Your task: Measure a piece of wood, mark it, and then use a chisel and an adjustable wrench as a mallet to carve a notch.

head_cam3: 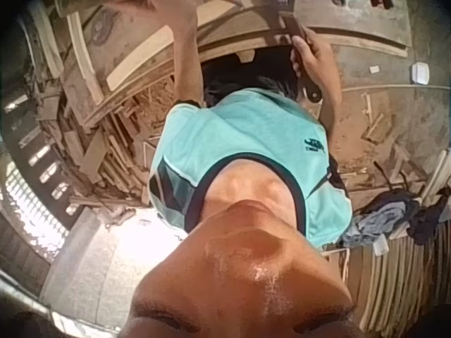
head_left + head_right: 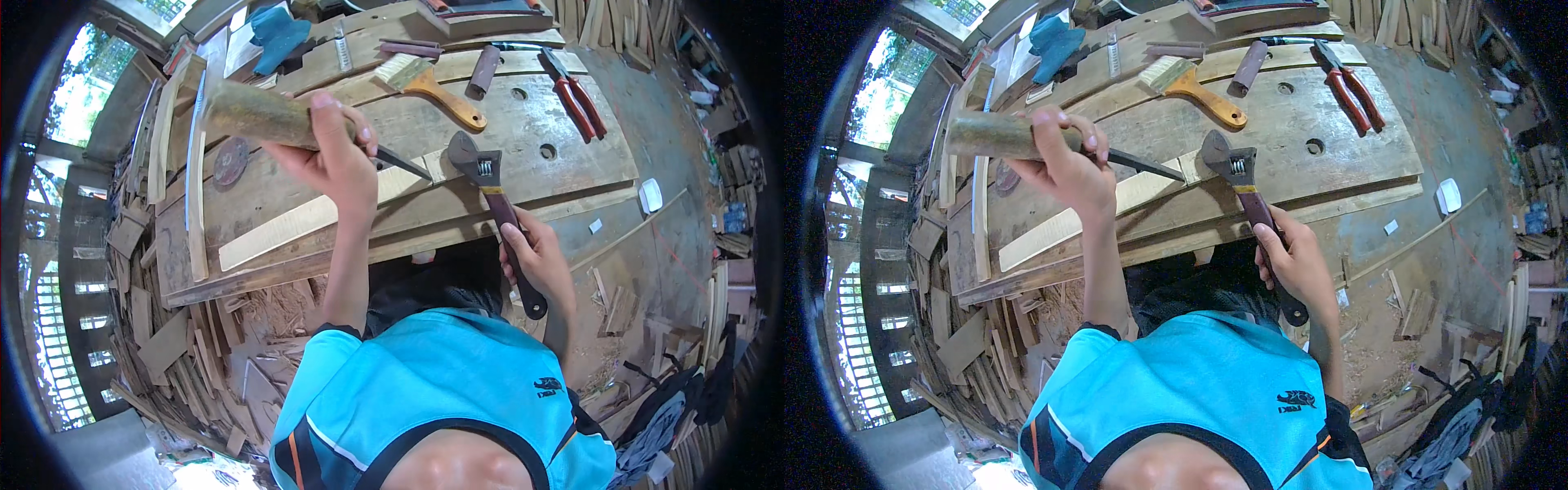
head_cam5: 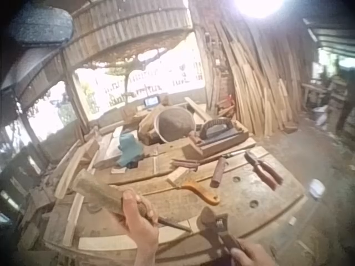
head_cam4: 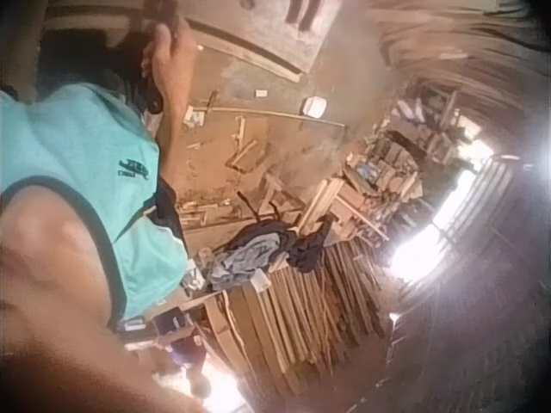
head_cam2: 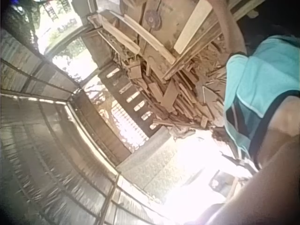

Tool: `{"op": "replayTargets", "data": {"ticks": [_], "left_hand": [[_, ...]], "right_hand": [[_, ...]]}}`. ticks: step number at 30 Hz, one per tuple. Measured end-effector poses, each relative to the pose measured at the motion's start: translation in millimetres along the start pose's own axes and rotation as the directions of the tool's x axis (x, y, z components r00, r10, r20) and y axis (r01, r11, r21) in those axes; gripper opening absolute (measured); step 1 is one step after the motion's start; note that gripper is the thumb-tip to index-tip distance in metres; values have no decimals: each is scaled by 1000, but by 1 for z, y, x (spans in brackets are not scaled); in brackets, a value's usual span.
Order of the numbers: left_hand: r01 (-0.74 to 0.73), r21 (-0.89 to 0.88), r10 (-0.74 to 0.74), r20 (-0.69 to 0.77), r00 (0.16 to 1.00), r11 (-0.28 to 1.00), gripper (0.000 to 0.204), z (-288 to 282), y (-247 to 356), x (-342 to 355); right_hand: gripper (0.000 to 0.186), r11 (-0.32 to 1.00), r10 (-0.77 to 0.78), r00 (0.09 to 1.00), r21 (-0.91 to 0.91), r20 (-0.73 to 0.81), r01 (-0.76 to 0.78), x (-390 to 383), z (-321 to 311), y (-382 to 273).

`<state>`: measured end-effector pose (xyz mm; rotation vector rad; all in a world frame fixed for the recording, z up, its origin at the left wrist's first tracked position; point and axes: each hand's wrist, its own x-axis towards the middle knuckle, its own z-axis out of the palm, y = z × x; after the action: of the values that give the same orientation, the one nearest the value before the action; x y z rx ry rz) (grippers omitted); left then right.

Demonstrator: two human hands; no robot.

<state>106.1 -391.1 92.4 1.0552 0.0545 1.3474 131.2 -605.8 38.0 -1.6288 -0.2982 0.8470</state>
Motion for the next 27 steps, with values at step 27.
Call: {"op": "replayTargets", "data": {"ticks": [27], "left_hand": [[-354,224,204,504,840,908,42,34,-9,-8]], "right_hand": [[33,325,-666,745,-893,18,312,-84,3,-204]]}}
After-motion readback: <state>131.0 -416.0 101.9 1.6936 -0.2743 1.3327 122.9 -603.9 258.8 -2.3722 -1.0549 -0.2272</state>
